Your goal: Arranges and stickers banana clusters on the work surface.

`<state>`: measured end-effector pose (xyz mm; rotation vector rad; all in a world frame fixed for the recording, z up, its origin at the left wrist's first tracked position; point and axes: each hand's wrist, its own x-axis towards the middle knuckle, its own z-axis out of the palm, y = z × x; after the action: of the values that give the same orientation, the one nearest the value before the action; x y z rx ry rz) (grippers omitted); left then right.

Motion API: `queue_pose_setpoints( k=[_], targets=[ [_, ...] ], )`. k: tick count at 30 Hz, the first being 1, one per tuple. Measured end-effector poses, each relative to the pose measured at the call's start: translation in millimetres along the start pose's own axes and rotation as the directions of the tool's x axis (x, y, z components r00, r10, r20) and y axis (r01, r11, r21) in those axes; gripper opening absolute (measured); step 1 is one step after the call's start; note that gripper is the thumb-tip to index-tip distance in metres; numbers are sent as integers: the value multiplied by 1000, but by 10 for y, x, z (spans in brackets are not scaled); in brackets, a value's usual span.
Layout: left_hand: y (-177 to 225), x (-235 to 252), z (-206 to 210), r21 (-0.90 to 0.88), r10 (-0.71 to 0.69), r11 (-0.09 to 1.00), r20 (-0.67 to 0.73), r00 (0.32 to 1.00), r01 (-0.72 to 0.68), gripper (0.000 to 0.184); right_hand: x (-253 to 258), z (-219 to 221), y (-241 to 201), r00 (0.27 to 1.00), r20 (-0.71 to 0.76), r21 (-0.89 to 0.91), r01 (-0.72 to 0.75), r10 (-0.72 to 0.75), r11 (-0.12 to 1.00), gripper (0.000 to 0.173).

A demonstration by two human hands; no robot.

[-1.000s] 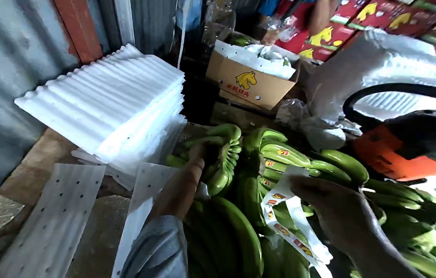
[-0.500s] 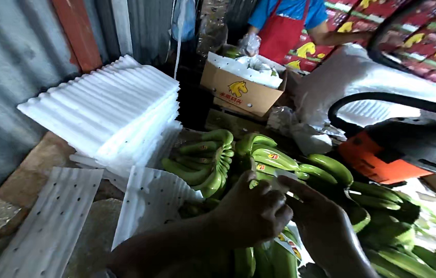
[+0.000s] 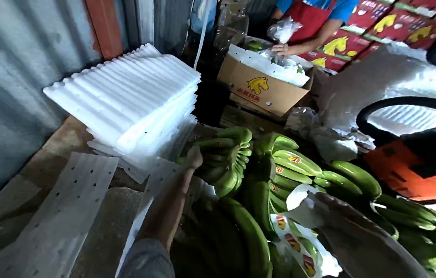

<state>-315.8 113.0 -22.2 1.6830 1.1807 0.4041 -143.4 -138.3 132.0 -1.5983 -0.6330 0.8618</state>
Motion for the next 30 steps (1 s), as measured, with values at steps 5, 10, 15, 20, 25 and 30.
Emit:
queue_pose_setpoints(
  k=[5,10,15,20,25,30],
  targets=[
    [-316,-218,106,-261,-167,951,14,986,165,37,-154,89,-166,971,240,48,-18,6,999,44],
    [-407,-254,142,-313,-95,942,102,990,123,30,-188,165,-8,921,386,11,-51,43,999,34],
    [-307,27,208,-236,-125,962,56,991,135,30,-243,345,3,980,197,-220,8,37,975,24],
    [-315,51,133,-225,-69,970,116,991,94,33,-200,220,-40,974,195,-324,177,-117,930,41],
    [-95,57,228,31,-204,979,55,977,202,41,-144,118,14,986,118,-318,153,-121,936,21],
    [295,-92,37,315,-129,937,-91,987,152,44,-28,66,-31,995,-48,-211,79,-91,974,21]
  ],
)
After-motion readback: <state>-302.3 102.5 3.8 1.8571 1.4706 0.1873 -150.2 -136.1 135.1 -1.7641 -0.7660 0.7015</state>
